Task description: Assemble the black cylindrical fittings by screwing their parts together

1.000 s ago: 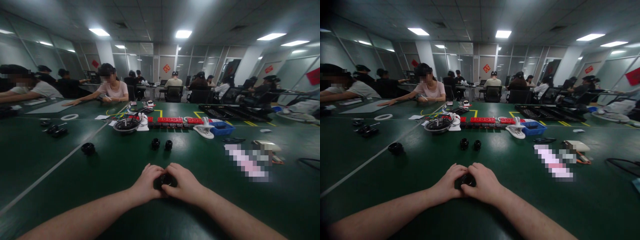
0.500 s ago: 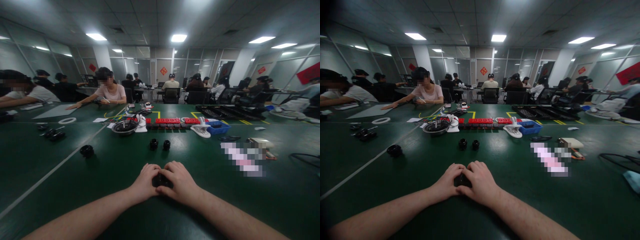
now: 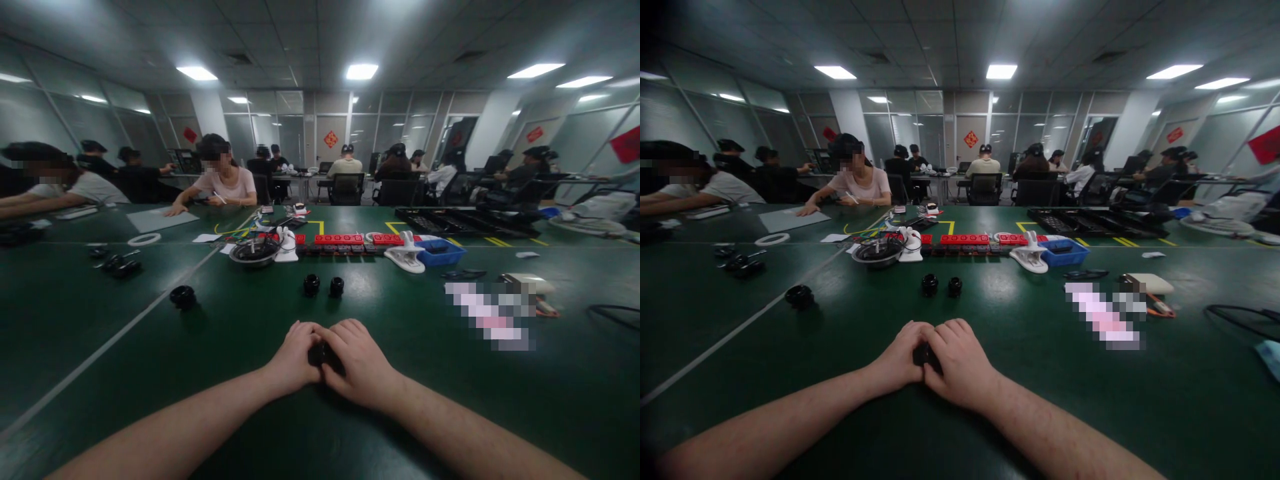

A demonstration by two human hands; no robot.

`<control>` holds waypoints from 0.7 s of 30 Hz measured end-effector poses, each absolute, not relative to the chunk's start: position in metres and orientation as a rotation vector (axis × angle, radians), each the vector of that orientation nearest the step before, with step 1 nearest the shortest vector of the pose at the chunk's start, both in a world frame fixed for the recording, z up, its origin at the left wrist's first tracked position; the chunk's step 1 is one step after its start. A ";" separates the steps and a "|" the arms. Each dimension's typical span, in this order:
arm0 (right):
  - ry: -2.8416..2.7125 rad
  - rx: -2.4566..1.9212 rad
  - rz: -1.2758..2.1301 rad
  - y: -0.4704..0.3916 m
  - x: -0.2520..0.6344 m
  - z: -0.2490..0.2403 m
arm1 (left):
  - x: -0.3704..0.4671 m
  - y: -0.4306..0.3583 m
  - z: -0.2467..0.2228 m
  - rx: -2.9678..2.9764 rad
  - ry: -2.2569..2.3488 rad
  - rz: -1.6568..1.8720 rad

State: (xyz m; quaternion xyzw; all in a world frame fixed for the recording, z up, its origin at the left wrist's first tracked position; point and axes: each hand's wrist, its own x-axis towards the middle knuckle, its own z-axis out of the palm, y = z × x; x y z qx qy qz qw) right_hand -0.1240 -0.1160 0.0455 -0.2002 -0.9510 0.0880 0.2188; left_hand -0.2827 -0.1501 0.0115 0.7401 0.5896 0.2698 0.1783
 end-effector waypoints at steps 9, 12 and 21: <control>-2.635 -0.419 0.272 -0.122 -0.123 0.049 | -0.283 -0.148 0.002 2.084 1.716 0.829; -2.639 -0.396 0.293 -0.124 -0.122 0.051 | -0.283 -0.148 0.002 2.113 1.719 0.800; -2.632 -0.238 0.265 -0.127 -0.118 0.052 | -0.283 -0.146 0.007 2.224 1.729 0.647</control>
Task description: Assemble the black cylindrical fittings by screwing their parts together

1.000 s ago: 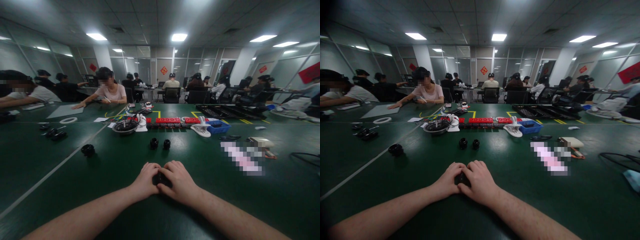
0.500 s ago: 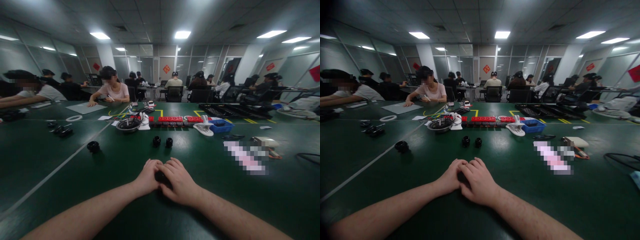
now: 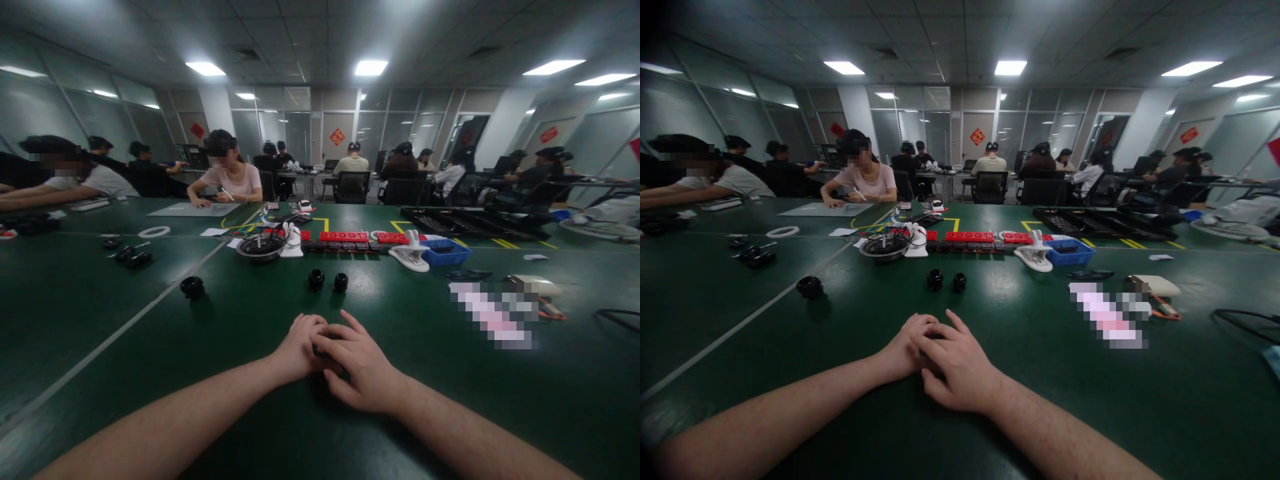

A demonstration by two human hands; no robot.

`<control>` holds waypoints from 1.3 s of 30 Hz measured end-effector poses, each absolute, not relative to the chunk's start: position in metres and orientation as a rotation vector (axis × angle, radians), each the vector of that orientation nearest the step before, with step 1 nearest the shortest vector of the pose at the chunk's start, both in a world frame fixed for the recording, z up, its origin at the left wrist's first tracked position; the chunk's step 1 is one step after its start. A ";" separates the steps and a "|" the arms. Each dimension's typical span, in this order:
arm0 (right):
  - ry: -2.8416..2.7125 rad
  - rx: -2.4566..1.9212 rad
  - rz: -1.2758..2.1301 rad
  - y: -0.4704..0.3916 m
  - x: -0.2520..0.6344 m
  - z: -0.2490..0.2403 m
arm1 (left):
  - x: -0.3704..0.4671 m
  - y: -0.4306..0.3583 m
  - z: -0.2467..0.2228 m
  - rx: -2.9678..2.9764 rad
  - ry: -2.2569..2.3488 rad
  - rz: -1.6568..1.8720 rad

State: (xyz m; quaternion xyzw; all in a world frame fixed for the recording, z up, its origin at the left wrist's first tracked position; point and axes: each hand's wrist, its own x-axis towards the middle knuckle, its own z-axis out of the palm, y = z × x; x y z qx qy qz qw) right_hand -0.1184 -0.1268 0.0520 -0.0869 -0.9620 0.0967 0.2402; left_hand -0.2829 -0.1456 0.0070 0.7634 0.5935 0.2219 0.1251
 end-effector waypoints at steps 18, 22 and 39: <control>-2.488 -0.265 0.178 -0.131 -0.108 0.045 | -0.285 -0.145 0.001 2.201 1.678 0.735; -2.440 -0.332 0.167 -0.132 -0.108 0.044 | -0.285 -0.148 0.003 2.193 1.682 0.749; -2.385 -0.620 0.160 -0.120 -0.110 0.043 | -0.283 -0.151 0.013 2.118 1.695 0.741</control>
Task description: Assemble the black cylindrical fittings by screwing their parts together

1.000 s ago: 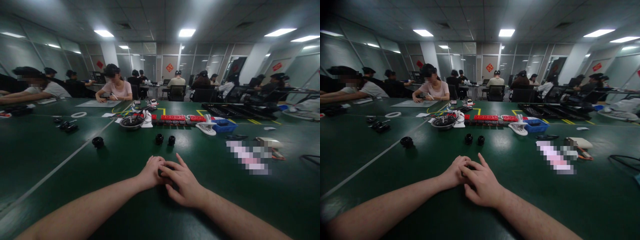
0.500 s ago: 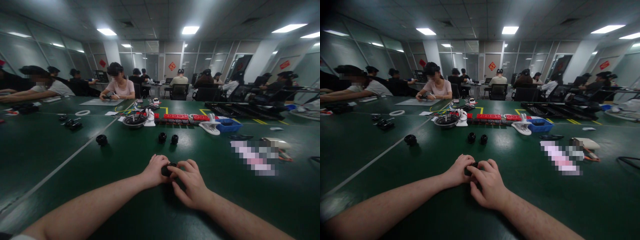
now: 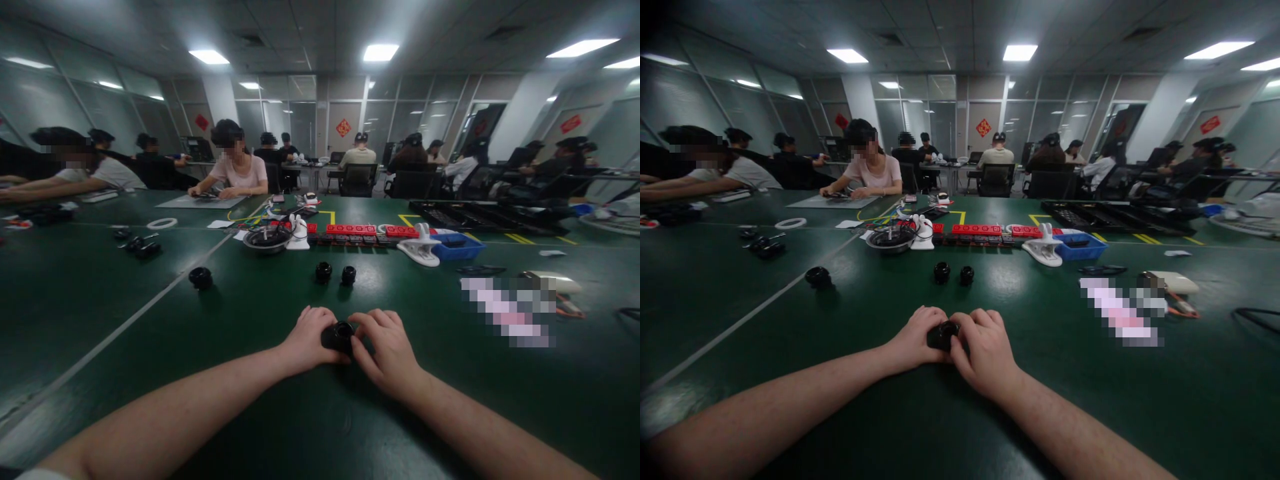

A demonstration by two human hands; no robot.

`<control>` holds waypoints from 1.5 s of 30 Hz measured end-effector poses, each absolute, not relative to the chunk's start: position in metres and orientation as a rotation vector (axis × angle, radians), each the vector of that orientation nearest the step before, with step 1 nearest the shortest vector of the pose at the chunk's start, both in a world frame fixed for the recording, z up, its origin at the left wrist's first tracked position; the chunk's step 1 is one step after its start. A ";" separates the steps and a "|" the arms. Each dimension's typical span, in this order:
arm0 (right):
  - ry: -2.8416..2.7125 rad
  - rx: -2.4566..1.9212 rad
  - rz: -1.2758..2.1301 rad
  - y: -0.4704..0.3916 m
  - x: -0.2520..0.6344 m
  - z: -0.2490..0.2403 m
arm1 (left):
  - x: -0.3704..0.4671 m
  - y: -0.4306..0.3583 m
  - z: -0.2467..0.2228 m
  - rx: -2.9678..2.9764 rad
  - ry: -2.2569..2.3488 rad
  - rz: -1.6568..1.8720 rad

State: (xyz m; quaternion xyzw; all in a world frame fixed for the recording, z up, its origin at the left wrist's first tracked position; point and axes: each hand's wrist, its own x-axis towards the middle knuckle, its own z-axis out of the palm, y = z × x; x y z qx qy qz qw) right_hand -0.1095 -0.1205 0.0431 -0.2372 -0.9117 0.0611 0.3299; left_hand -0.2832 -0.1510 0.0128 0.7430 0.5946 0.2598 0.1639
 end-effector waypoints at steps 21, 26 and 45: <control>-2.497 -0.743 0.021 -0.116 -0.118 0.038 | -0.283 -0.150 0.008 2.157 1.727 0.719; -2.485 -0.723 0.030 -0.117 -0.118 0.037 | -0.283 -0.150 0.007 2.153 1.734 0.707; -2.478 -0.604 0.191 -0.118 -0.120 0.034 | -0.283 -0.151 0.008 2.116 1.711 0.738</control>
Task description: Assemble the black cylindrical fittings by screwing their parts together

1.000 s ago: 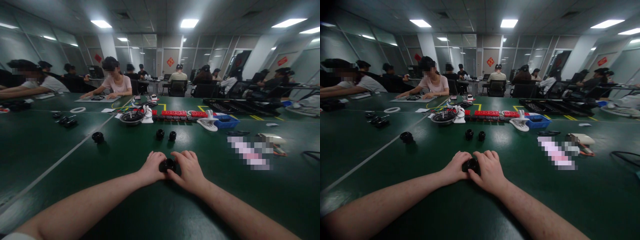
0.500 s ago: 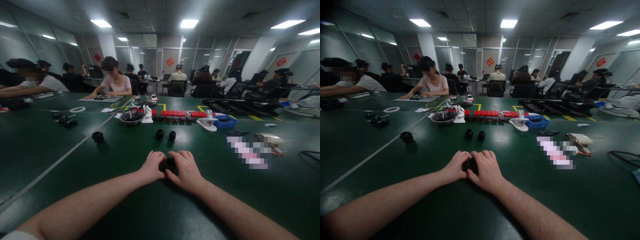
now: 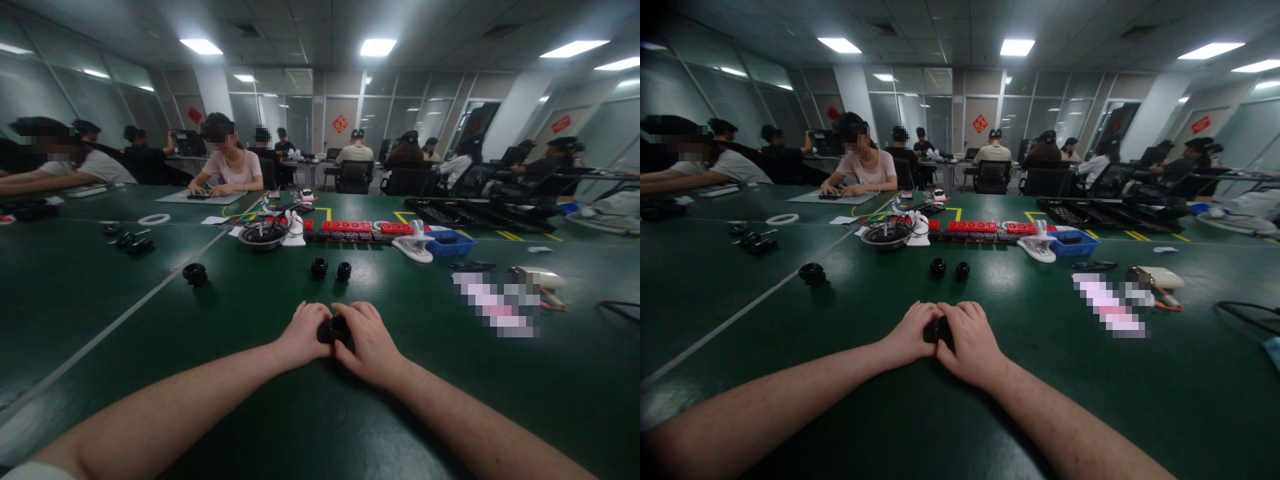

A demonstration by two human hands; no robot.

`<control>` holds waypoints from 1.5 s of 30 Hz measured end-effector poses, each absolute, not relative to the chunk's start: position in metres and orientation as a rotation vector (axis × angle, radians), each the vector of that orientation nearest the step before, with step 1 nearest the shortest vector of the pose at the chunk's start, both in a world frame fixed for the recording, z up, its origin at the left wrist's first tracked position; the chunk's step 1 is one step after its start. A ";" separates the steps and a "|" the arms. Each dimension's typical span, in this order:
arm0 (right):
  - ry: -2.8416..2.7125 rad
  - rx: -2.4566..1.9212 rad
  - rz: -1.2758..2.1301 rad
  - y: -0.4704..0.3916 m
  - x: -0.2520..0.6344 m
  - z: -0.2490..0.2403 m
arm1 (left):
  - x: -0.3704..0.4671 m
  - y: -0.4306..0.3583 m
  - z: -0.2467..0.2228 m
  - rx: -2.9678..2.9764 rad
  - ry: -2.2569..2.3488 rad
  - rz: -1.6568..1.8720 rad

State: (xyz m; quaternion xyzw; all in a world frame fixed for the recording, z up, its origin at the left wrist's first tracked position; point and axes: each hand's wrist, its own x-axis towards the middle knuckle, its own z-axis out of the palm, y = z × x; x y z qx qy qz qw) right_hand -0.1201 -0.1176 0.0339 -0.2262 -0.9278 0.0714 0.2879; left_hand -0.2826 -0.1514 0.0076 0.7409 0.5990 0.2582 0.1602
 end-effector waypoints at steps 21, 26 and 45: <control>-2.525 -0.534 0.253 -0.118 -0.120 0.038 | -0.283 -0.150 0.007 2.101 1.728 0.729; -2.552 -0.526 0.269 -0.116 -0.119 0.039 | -0.284 -0.150 0.006 2.127 1.704 0.751; -2.655 -0.329 0.323 -0.125 -0.120 0.046 | -0.283 -0.145 0.001 2.191 1.775 0.664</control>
